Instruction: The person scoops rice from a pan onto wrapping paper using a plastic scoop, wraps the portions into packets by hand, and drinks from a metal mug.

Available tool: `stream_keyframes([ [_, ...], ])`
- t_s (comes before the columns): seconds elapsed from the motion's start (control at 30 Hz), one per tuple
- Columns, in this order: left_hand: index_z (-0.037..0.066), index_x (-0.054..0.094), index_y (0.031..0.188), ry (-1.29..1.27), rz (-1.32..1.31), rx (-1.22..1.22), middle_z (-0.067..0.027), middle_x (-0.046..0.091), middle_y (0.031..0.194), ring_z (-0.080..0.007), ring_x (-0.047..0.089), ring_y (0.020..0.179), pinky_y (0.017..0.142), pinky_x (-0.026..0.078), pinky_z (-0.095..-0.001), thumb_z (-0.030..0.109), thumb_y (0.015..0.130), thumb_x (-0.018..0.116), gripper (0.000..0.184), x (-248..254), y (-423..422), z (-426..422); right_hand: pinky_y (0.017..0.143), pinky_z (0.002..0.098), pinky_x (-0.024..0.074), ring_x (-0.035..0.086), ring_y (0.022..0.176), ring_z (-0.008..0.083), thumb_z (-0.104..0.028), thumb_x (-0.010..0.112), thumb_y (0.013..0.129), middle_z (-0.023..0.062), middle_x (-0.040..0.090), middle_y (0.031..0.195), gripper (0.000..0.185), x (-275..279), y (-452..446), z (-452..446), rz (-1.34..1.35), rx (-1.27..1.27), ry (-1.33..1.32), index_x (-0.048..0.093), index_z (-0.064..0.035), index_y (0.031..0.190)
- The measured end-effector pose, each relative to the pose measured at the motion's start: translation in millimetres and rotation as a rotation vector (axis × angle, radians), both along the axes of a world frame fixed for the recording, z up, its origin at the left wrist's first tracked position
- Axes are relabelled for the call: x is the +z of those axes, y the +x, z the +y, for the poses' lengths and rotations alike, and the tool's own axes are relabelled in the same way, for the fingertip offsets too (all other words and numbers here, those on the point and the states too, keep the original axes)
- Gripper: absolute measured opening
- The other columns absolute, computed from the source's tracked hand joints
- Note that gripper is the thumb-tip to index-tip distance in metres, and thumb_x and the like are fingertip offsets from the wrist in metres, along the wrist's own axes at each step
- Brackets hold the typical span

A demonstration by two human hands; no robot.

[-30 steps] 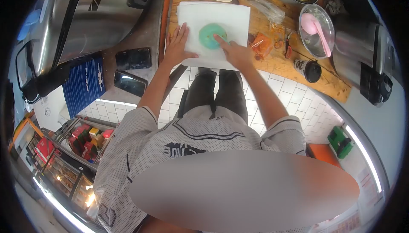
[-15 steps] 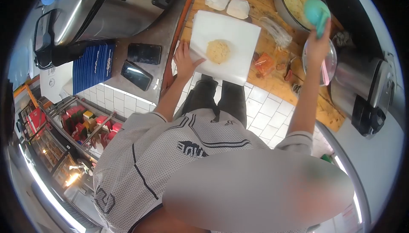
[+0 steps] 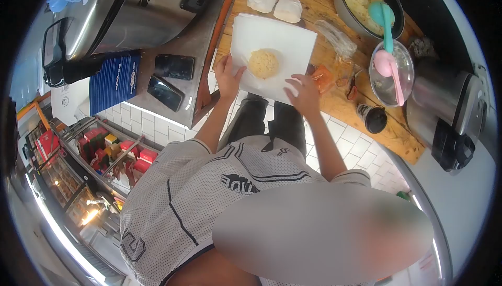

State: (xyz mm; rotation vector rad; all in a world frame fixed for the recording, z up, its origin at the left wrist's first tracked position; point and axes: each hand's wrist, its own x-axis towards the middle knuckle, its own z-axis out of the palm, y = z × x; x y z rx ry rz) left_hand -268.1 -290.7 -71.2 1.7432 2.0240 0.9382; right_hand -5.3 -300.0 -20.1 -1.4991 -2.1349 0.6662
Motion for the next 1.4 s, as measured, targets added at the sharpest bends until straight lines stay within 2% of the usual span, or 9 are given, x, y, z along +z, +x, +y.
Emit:
stream_keyframes([
  [0.23,0.0,0.059,0.098,-0.041,0.073,-0.107,-0.0133,0.058,0.09,-0.0318,0.056,0.086,0.075,0.045,-0.0421,0.019,0.072,0.076,0.036,13.5,-15.7,-0.9,0.097,0.0451,0.0329,0.045,0.116,0.0277,-0.037,0.074,0.065,0.0064,0.05,0.128,0.056,-6.3,-11.5,-22.4,-0.234,-0.025,0.034,0.062,-0.0202,0.118],
  [0.33,0.001,0.058,0.096,-0.598,-0.256,0.002,-0.011,0.058,0.082,-0.0268,0.06,0.075,0.066,0.048,-0.0369,0.024,0.081,0.07,0.03,26.2,-21.4,1.2,0.1,0.0469,0.0297,0.045,0.118,0.0268,-0.039,0.076,0.065,0.0066,0.049,0.129,0.061,-15.3,-12.8,-37.0,-0.218,0.013,0.049,0.059,-0.02,0.121],
  [0.43,-0.001,0.057,0.095,-0.85,-1.042,0.256,-0.0127,0.061,0.086,-0.0224,0.062,0.075,0.063,0.049,-0.0325,0.027,0.086,0.064,0.031,31.7,-20.3,4.3,0.099,0.0466,0.031,0.045,0.116,0.0247,-0.032,0.074,0.065,0.0043,0.051,0.127,0.06,-22.7,-25.2,-47.1,-0.192,-0.037,0.047,0.057,-0.0186,0.121],
  [0.63,-0.006,0.057,0.094,-0.791,-1.207,0.116,-0.0117,0.062,0.086,-0.0182,0.061,0.077,0.066,0.049,-0.03,0.021,0.082,0.064,0.029,23.6,-27.1,3.2,0.098,0.0463,0.0336,0.05,0.113,0.0188,-0.018,0.066,0.073,0.0002,0.056,0.119,0.045,-30.0,-37.1,-44.4,-0.274,-0.081,0.06,0.057,-0.0164,0.117],
  [0.83,-0.005,0.06,0.089,-0.675,-1.168,0.145,-0.0097,0.061,0.081,-0.0173,0.058,0.071,0.063,0.045,-0.0316,0.016,0.077,0.062,0.024,-9.7,-33.1,-4.3,0.087,0.0449,0.0441,0.059,0.102,0.0212,-0.01,0.052,0.081,0.0032,0.064,0.106,0.029,-22.6,-32.4,-37.2,-0.402,0.036,0.178,0.061,-0.0143,0.108],
  [1.03,-0.006,0.057,0.087,-0.826,-0.791,0.026,-0.0083,0.057,0.071,-0.0184,0.055,0.06,0.053,0.044,-0.0333,0.014,0.073,0.061,0.024,16.4,-39.1,0.3,0.066,0.0422,0.0492,0.064,0.079,0.0291,-0.02,0.053,0.085,0.008,0.066,0.086,0.015,32.8,-25.9,-11.7,-0.523,0.282,-0.409,0.066,-0.0127,0.089],
  [1.23,-0.006,0.053,0.095,-0.989,-0.669,-0.035,-0.0116,0.057,0.067,-0.0203,0.056,0.054,0.046,0.043,-0.0365,0.009,0.07,0.063,0.031,43.2,-50.2,1.0,0.066,0.0444,0.0472,0.062,0.077,0.0321,-0.026,0.053,0.088,0.0143,0.062,0.075,0.023,3.6,-17.5,-14.2,-0.062,0.192,-0.199,0.062,-0.0055,0.084],
  [1.33,-0.004,0.053,0.099,-0.811,-0.405,0.12,-0.0123,0.058,0.071,-0.0243,0.058,0.061,0.054,0.046,-0.0391,0.01,0.071,0.068,0.035,86.8,-52.4,6.3,0.069,0.0434,0.0467,0.06,0.077,0.035,-0.029,0.052,0.089,0.0176,0.061,0.074,0.028,11.6,-15.0,4.3,-0.031,0.074,-0.515,0.062,-0.0025,0.086],
  [1.4,-0.002,0.054,0.098,-0.132,0.078,-0.065,-0.0124,0.058,0.072,-0.0276,0.059,0.067,0.062,0.046,-0.0406,0.011,0.071,0.068,0.033,99.8,-38.1,6.9,0.069,0.0426,0.0467,0.06,0.077,0.0357,-0.029,0.052,0.089,0.0187,0.062,0.076,0.029,-1.5,-10.9,14.7,-0.039,0.037,-0.549,0.062,-0.0021,0.087],
])
